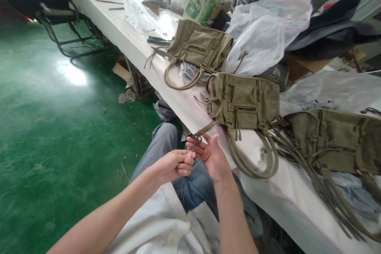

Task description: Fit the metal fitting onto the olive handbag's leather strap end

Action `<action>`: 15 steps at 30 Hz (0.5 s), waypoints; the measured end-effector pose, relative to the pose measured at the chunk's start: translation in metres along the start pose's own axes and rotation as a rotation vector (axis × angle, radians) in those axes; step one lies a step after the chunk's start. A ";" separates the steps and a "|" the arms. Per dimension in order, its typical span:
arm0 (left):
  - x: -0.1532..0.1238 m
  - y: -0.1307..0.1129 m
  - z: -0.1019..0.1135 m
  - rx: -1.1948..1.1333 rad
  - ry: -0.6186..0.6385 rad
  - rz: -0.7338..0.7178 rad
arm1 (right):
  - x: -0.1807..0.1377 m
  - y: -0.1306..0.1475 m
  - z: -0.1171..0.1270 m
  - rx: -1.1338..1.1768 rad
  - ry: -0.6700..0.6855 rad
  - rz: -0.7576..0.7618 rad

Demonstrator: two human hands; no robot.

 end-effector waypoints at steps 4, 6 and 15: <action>-0.001 0.015 -0.004 -0.007 0.033 0.023 | 0.009 0.002 0.005 -0.004 -0.182 -0.001; -0.002 0.017 -0.004 -0.014 0.026 0.000 | 0.013 0.006 0.010 -0.040 -0.283 0.048; -0.016 0.000 -0.003 -0.018 0.013 -0.018 | 0.018 0.001 0.013 -0.014 -0.366 0.192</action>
Point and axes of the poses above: each hand's wrist, its own x-axis towards the middle knuckle, its own z-axis out of the back of the hand, y = z × x, the point moved 4 cm from there along x, towards the middle knuckle, and after that the axes turned 9 degrees about -z, right-handed, at the moved point
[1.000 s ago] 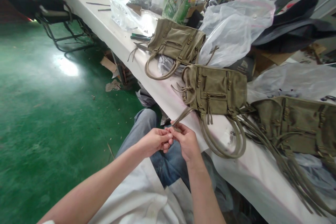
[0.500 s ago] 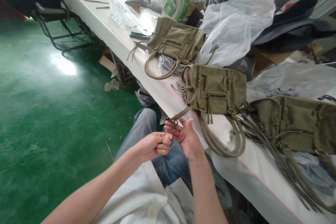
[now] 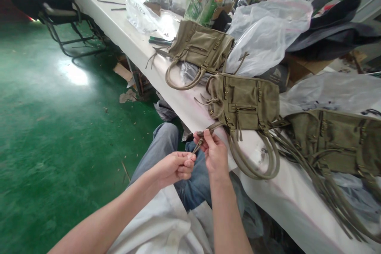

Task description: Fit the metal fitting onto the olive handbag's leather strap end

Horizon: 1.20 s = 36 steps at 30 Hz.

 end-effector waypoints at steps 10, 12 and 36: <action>0.000 0.018 -0.001 -0.207 0.017 0.036 | -0.042 -0.029 0.001 0.160 0.404 -0.227; 0.000 0.025 -0.003 -0.200 0.024 0.046 | -0.038 -0.027 0.000 0.135 0.374 -0.282; -0.013 0.022 -0.018 -0.008 0.017 -0.057 | -0.027 -0.001 -0.006 0.053 0.124 -0.199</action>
Point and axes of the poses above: each hand's wrist, its own x-axis towards the middle knuckle, its own z-axis out of the back of the hand, y = z × x, the point moved 4 cm from there along x, towards the middle knuckle, and after that the axes turned 9 degrees about -z, right-handed, at the moved point
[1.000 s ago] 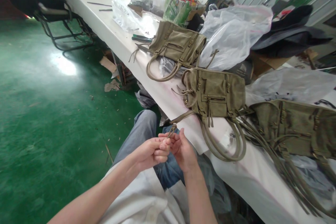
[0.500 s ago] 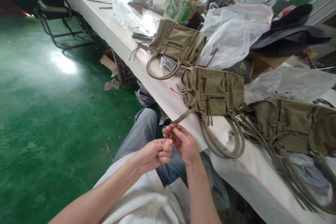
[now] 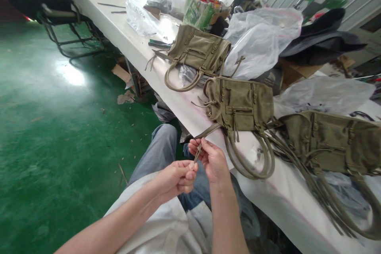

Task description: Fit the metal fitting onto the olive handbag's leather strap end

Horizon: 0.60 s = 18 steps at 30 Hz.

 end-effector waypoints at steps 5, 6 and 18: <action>0.000 -0.001 -0.002 -0.093 0.013 0.107 | -0.017 -0.002 -0.001 0.005 0.192 -0.017; 0.001 0.000 -0.001 -0.122 0.016 0.119 | -0.022 -0.003 -0.002 -0.012 0.265 -0.015; -0.006 0.003 0.012 -0.111 -0.025 0.075 | -0.011 -0.022 0.006 -0.039 0.167 0.054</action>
Point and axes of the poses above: each hand's wrist, its own x-axis towards the middle knuckle, its own z-axis out of the back of the hand, y = z × x, the point moved 4 cm from there along x, towards the middle knuckle, and after that the axes turned 9 degrees about -z, right-handed, at the moved point
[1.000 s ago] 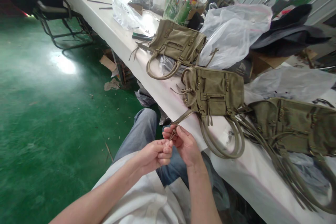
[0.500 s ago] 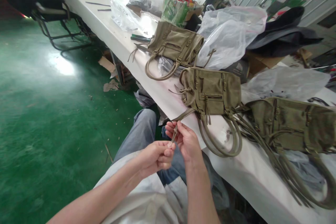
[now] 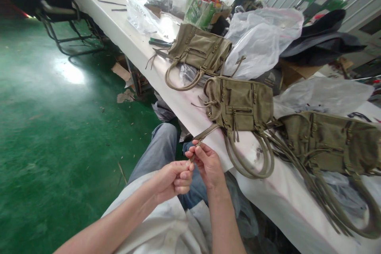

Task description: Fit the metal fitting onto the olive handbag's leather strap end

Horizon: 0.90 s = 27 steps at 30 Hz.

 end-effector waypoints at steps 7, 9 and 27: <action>-0.002 0.004 -0.005 0.034 -0.033 -0.038 | 0.010 0.000 0.005 0.055 -0.163 0.033; -0.001 0.006 -0.004 0.009 -0.033 -0.031 | 0.013 -0.002 0.007 0.066 -0.199 0.036; -0.003 0.009 -0.010 -0.324 0.024 0.025 | 0.004 -0.010 -0.005 0.139 -0.120 0.062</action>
Point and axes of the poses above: each hand's wrist, its own x-axis towards the middle knuckle, its own z-axis out of the back of the hand, y = z × x, the point moved 4 cm from there along x, towards the middle knuckle, and after that the axes turned 9 degrees about -z, right-handed, at the moved point
